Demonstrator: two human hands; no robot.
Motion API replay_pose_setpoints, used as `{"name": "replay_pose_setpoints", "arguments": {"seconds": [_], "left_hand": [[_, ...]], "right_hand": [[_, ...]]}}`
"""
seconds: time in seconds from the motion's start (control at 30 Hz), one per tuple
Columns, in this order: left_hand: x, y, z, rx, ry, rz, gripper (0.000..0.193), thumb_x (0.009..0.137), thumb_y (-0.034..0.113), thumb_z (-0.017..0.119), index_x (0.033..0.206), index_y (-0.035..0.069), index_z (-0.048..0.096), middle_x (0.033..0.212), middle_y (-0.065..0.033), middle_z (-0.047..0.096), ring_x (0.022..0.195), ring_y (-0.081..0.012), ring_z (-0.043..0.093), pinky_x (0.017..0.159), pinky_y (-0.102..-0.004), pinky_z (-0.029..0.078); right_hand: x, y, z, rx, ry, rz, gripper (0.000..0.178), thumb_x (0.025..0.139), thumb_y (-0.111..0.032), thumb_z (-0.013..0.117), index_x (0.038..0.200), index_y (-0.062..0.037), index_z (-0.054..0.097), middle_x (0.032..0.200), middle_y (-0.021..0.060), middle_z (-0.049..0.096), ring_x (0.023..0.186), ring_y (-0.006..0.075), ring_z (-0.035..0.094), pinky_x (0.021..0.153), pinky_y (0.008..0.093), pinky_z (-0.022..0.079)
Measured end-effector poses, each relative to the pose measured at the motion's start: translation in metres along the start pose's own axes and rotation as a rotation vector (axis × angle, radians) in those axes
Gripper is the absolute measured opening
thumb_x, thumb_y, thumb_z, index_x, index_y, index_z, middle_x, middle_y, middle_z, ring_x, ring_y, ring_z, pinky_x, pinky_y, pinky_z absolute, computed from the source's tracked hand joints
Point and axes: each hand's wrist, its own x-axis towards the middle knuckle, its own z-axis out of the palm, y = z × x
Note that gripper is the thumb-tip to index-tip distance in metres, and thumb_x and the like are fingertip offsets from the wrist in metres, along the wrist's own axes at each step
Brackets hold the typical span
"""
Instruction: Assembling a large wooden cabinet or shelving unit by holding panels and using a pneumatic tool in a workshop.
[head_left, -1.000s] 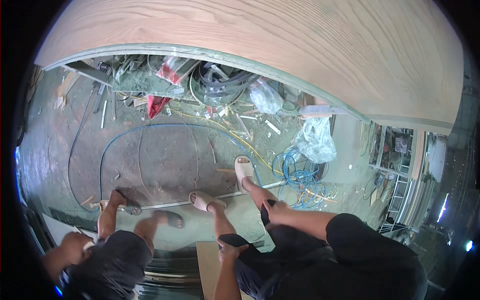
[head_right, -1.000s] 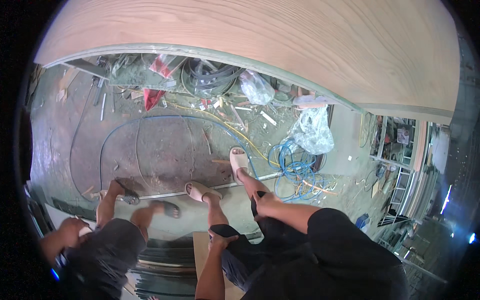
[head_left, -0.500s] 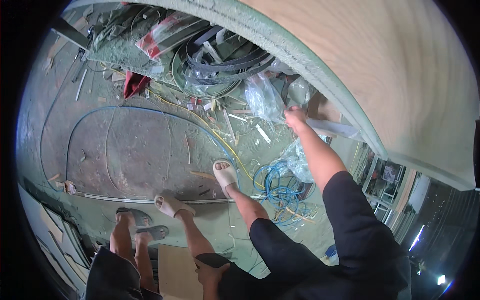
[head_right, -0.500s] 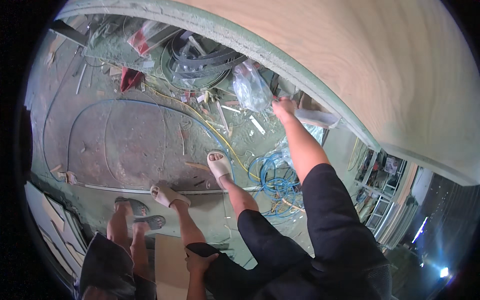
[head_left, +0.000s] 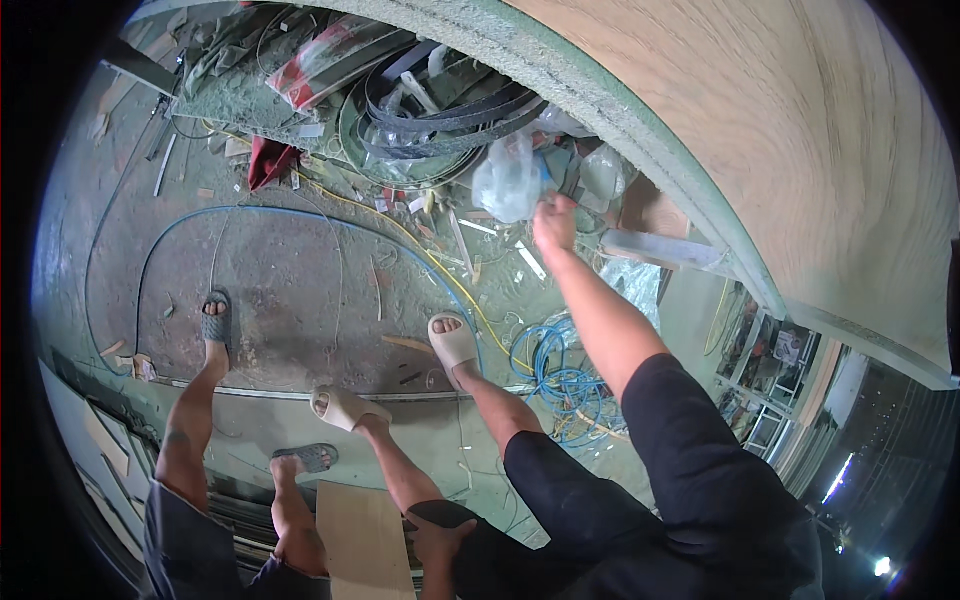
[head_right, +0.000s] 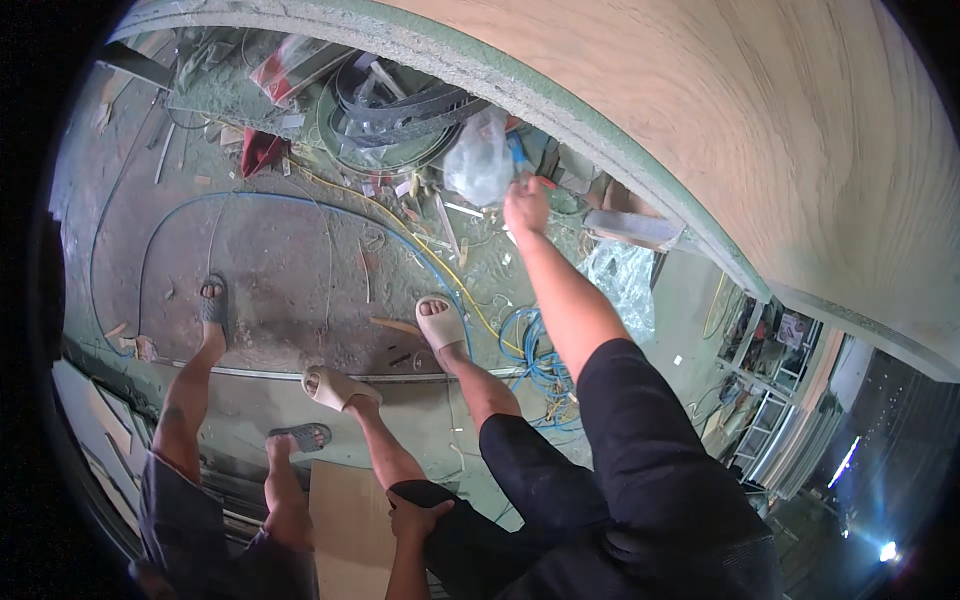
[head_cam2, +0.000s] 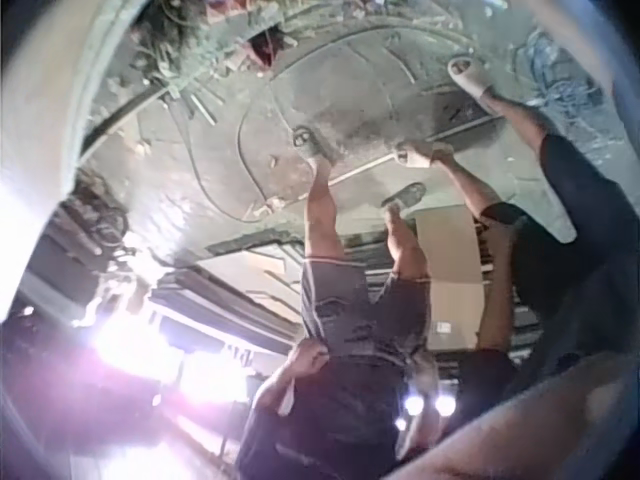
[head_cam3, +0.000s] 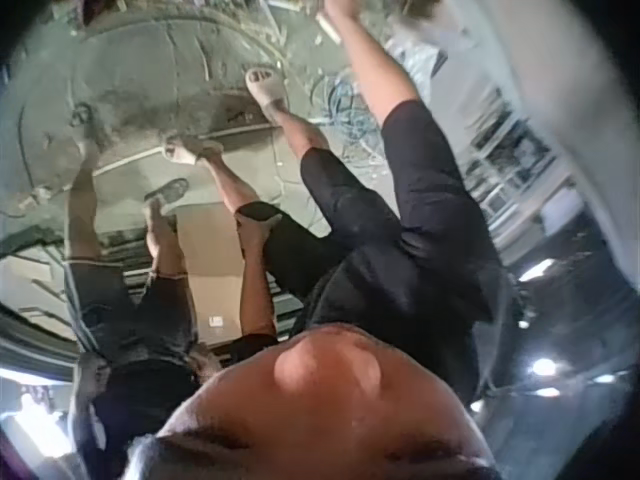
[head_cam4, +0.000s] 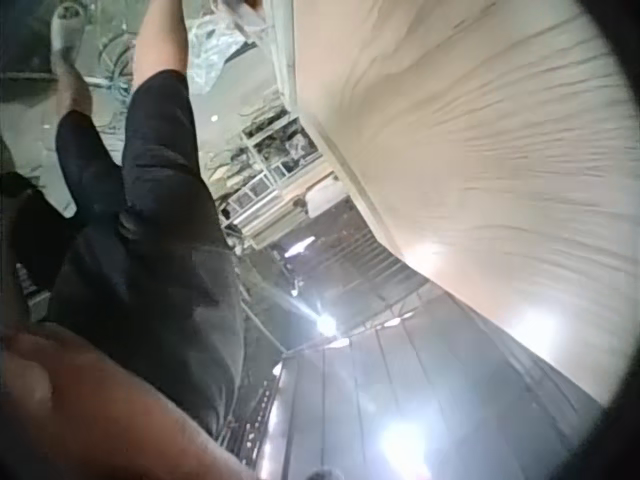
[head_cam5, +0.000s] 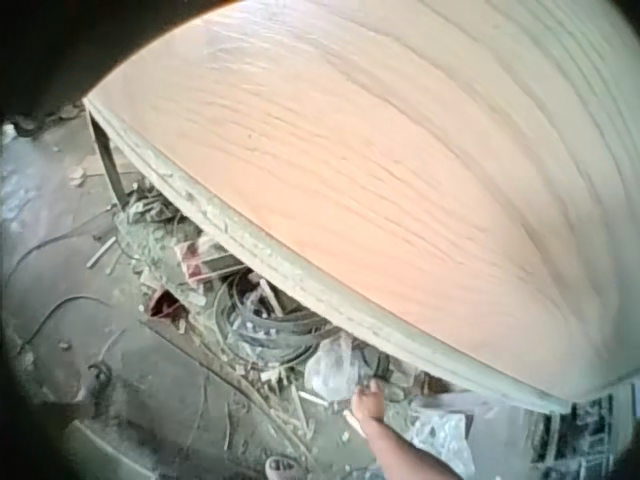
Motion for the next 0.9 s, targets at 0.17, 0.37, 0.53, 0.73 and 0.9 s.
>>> {"name": "replay_pose_setpoints", "arguments": {"seconds": [0.17, 0.37, 0.53, 0.73, 0.9], "left_hand": [[0.002, -0.015, 0.009, -0.034, 0.006, -0.039, 0.173, 0.054, 0.067, 0.101, 0.171, 0.000, -0.007, 0.162, -0.0357, 0.045, 0.145, -0.0468, 0.054, 0.118, -0.0511, 0.049], [-0.003, -0.005, -0.018, -0.022, -0.096, -0.050, 0.177, 0.052, 0.072, 0.099, 0.171, -0.001, -0.009, 0.163, -0.0370, 0.041, 0.148, -0.0463, 0.051, 0.119, -0.0509, 0.047], [-0.019, -0.004, -0.031, -0.030, -0.076, -0.053, 0.177, 0.052, 0.073, 0.099, 0.171, 0.000, -0.010, 0.163, -0.0374, 0.041, 0.147, -0.0461, 0.052, 0.119, -0.0502, 0.047], [-0.020, 0.005, -0.034, 0.006, -0.071, -0.024, 0.177, 0.052, 0.074, 0.099, 0.171, 0.000, -0.010, 0.162, -0.0378, 0.041, 0.147, -0.0459, 0.053, 0.119, -0.0494, 0.048], [-0.017, 0.003, -0.034, 0.021, -0.058, -0.002, 0.177, 0.051, 0.075, 0.098, 0.170, 0.001, -0.011, 0.162, -0.0382, 0.042, 0.146, -0.0457, 0.053, 0.119, -0.0487, 0.048]], "right_hand": [[0.035, -0.018, -0.038, -0.263, 0.111, -0.181, 0.038, 0.099, -0.033, 0.070, 0.132, -0.0139, 0.070, 0.123, 0.0191, 0.077, 0.114, 0.0385, 0.073, 0.094, 0.0495, 0.058], [0.089, -0.046, -0.075, -0.816, -0.052, -0.208, 0.051, 0.097, -0.031, 0.075, 0.143, -0.0147, 0.060, 0.132, 0.0195, 0.074, 0.123, 0.0416, 0.070, 0.104, 0.0531, 0.055], [0.099, -0.065, -0.051, -0.837, -0.084, -0.206, 0.033, 0.099, -0.029, 0.070, 0.126, -0.0116, 0.067, 0.124, 0.0220, 0.075, 0.119, 0.0449, 0.071, 0.099, 0.0554, 0.057], [0.101, -0.039, -0.059, -0.722, -0.048, -0.324, 0.034, 0.094, -0.029, 0.078, 0.123, -0.0143, 0.069, 0.121, 0.0176, 0.077, 0.118, 0.0420, 0.071, 0.099, 0.0533, 0.056], [0.097, -0.028, -0.059, -0.738, -0.110, -0.263, 0.052, 0.093, -0.027, 0.080, 0.142, -0.0193, 0.065, 0.132, 0.0179, 0.075, 0.123, 0.0400, 0.071, 0.103, 0.0517, 0.055]]}}
